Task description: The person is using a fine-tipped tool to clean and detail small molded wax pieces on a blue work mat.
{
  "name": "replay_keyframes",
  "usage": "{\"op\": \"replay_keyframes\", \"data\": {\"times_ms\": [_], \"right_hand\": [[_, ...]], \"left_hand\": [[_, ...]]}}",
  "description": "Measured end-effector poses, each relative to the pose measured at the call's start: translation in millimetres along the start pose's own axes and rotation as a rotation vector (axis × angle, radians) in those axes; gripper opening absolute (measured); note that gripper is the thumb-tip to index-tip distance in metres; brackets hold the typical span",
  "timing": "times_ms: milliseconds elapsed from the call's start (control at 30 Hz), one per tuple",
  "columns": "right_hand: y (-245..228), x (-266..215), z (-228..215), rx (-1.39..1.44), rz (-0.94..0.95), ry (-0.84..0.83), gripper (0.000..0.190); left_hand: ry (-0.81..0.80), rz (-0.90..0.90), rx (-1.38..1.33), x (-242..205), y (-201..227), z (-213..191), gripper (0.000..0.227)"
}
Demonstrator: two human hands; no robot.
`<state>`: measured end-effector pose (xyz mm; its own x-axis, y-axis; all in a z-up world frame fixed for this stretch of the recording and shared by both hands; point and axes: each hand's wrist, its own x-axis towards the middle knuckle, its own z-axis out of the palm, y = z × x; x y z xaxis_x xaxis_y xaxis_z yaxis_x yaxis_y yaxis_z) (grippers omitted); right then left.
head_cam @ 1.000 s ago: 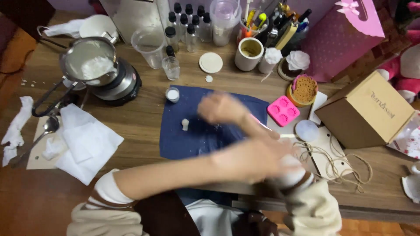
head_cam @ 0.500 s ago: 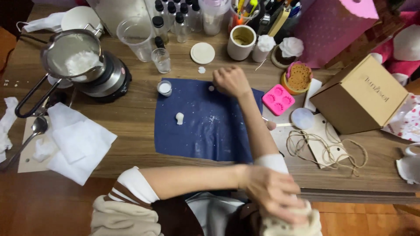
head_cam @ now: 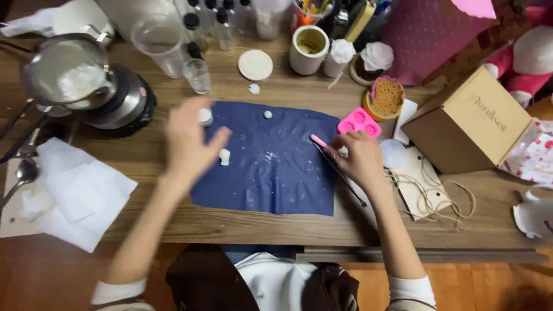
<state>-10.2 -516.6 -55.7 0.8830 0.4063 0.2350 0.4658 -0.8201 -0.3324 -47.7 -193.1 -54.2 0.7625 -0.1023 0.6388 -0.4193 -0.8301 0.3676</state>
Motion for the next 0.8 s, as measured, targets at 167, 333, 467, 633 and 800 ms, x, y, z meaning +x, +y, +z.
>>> {"op": "replay_keyframes", "data": {"times_ms": [167,333,467,633,800], "right_hand": [[4,-19,7,-0.193,0.046,-0.217,0.027],[33,-34,43,-0.410,-0.040,-0.167,0.017],[18,-19,31,-0.274,-0.128,0.062,0.015],[-26,40,-28,1.268,-0.132,0.507,0.015],[-58,64,-78,1.608,-0.400,0.690,0.023]], "left_hand": [[-0.359,-0.259,0.268,-14,-48,13,0.080],[-0.105,-0.205,0.177,-17,-57,29,0.046],[0.039,-0.170,-0.011,19,-7,14,0.042],[0.376,0.203,-0.357,82,59,-10,0.059],[0.502,0.189,-0.498,98,100,-18,0.046]]}}
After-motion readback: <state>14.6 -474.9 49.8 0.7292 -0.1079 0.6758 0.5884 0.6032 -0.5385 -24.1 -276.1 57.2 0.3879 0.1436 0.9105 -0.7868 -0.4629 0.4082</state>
